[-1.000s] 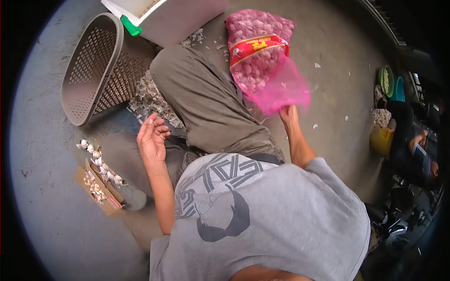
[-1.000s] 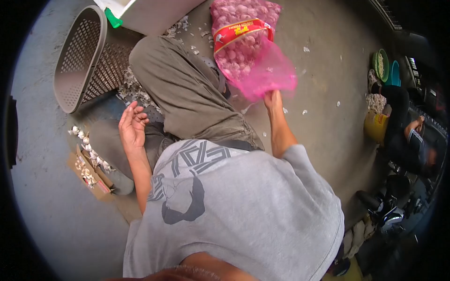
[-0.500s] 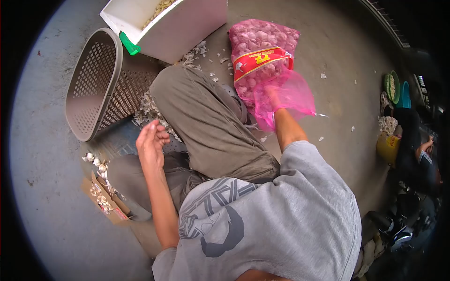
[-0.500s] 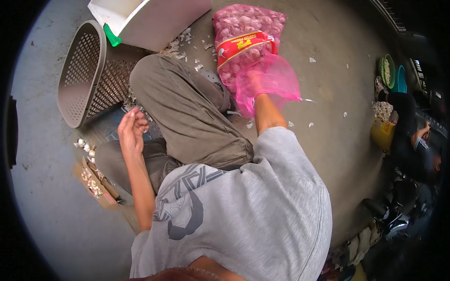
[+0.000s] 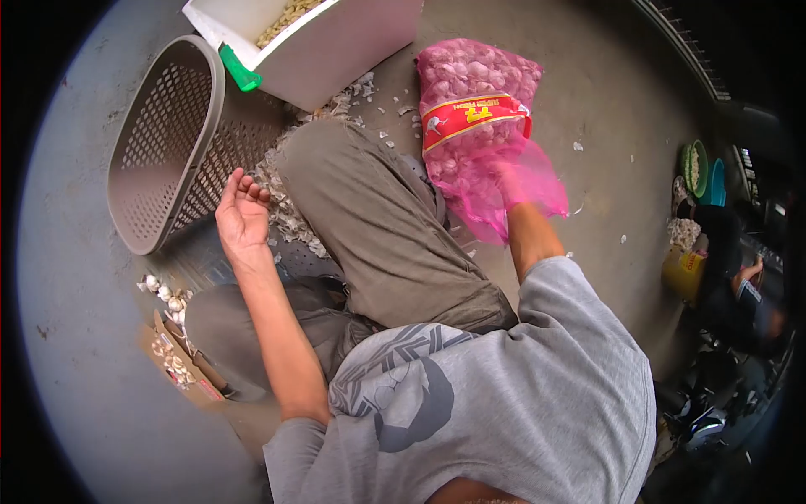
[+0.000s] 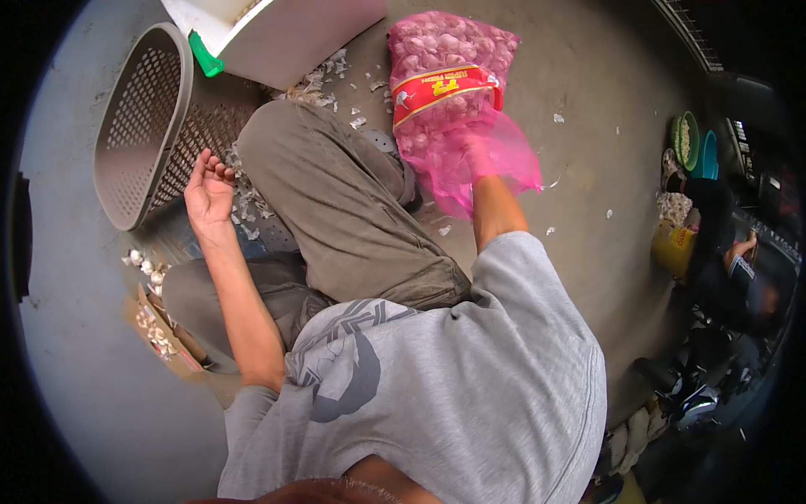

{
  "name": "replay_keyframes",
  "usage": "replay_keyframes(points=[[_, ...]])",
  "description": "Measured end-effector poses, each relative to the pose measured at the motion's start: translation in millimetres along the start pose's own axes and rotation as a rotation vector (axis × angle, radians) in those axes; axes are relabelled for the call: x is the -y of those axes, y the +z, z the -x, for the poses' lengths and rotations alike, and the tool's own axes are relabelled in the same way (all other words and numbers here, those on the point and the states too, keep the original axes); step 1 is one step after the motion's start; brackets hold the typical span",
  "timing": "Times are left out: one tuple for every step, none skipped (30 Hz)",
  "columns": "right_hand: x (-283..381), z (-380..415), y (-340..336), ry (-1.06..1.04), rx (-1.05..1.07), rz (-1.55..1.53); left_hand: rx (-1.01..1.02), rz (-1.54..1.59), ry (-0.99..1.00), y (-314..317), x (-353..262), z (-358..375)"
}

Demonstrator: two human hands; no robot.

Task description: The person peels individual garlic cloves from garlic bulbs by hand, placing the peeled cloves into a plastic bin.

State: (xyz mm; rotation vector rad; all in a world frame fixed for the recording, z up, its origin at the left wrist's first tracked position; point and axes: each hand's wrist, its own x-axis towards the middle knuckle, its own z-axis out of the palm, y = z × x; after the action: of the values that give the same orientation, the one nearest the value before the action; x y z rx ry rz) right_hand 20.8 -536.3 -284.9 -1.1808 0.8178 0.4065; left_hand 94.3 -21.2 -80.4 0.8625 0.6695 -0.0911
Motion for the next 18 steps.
replay_keyframes(points=[[1,5,-4,0.010,0.006,0.003,0.031,-0.020,0.015,8,-1,8],[-1,12,-9,0.020,0.016,-0.003,0.062,-0.045,0.031,15,0,16],[-1,16,-13,0.025,0.026,-0.013,0.091,-0.067,0.039,19,3,22],[-1,19,-14,0.030,0.030,-0.013,0.091,-0.097,0.032,21,7,26],[-2,17,-12,0.034,0.034,-0.006,0.088,-0.122,0.030,21,11,29],[-3,19,-12,0.039,0.039,0.002,0.083,-0.150,0.023,19,15,31],[-4,18,-11,0.043,0.035,0.004,0.073,-0.129,0.010,16,20,33],[-4,17,-11,0.045,0.031,0.007,0.056,-0.129,-0.006,15,24,34],[-2,15,-11,0.044,0.031,0.007,0.042,-0.127,-0.018,15,27,35],[0,13,-13,0.040,0.029,0.009,0.026,-0.127,-0.030,14,29,35],[3,11,-16,0.037,0.023,0.007,0.025,-0.142,-0.030,13,30,35],[8,7,-17,0.031,0.019,0.003,0.018,-0.150,-0.035,12,32,37],[13,1,-17,0.022,0.008,0.000,0.012,-0.159,-0.040,12,33,38],[17,-6,-16,0.011,-0.002,-0.008,0.007,-0.169,-0.045,12,34,38],[22,-14,-13,0.000,-0.012,-0.012,0.002,-0.174,-0.050,9,35,38],[25,-23,-9,-0.008,-0.031,-0.012,-0.001,-0.177,-0.055,8,37,37],[29,-32,-5,-0.019,-0.049,-0.009,0.000,-0.179,-0.059,8,40,35],[32,-39,0,-0.030,-0.063,-0.006,0.004,-0.178,-0.058,11,41,35]])
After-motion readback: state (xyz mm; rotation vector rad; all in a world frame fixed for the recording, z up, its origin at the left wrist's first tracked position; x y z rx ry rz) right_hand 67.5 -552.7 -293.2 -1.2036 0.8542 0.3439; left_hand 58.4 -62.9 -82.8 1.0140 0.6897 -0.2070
